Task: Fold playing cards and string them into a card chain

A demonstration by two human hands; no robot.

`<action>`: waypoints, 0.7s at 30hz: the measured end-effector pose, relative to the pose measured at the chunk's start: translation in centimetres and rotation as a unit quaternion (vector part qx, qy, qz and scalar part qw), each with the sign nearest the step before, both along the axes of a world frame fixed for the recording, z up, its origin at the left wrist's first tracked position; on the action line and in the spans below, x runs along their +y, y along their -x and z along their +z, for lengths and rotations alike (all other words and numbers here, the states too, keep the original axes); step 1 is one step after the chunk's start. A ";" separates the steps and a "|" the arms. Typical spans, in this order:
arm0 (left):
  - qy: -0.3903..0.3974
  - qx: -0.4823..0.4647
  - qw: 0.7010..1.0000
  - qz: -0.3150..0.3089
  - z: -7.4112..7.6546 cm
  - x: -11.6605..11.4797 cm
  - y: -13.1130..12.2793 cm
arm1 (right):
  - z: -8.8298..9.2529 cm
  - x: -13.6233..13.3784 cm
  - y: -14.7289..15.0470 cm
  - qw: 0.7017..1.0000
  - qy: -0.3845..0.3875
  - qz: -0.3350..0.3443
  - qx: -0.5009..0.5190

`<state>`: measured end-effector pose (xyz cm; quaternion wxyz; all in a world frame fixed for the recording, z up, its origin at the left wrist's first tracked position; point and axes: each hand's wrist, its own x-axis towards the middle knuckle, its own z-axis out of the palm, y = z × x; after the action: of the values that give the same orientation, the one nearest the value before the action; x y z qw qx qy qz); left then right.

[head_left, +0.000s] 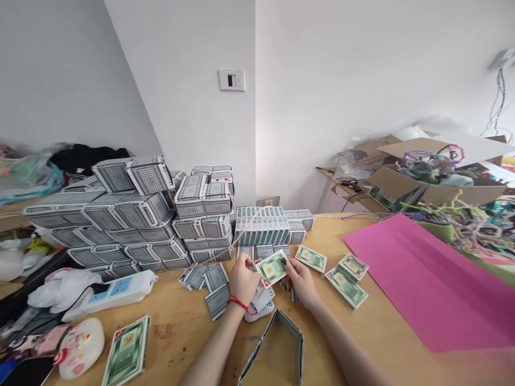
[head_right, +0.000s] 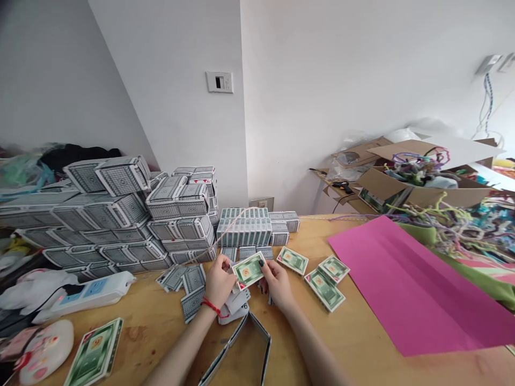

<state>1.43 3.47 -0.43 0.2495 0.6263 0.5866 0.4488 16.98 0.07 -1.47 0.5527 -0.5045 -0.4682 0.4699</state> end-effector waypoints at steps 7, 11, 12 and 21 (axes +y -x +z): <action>0.081 -0.225 0.969 -0.069 0.0 0.3 0.2 | -0.2 0.4 -0.1 0.998 -0.002 -0.059 -0.010; 0.123 -0.273 0.949 -0.100 -0.3 0.5 0.5 | -0.5 0.6 -0.4 0.995 -0.005 -0.099 -0.021; 0.135 -0.300 0.938 -0.108 -0.3 0.5 0.6 | -0.5 0.6 -0.4 0.994 -0.004 -0.108 -0.022; 0.052 -0.201 0.961 -0.183 -0.2 0.0 0.6 | -0.2 0.7 -0.6 0.994 -0.005 -0.109 0.005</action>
<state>0.88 3.43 -0.68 0.4726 0.6061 0.4217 0.4811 17.53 0.72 -1.70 0.6055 -0.5473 -0.4103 0.4068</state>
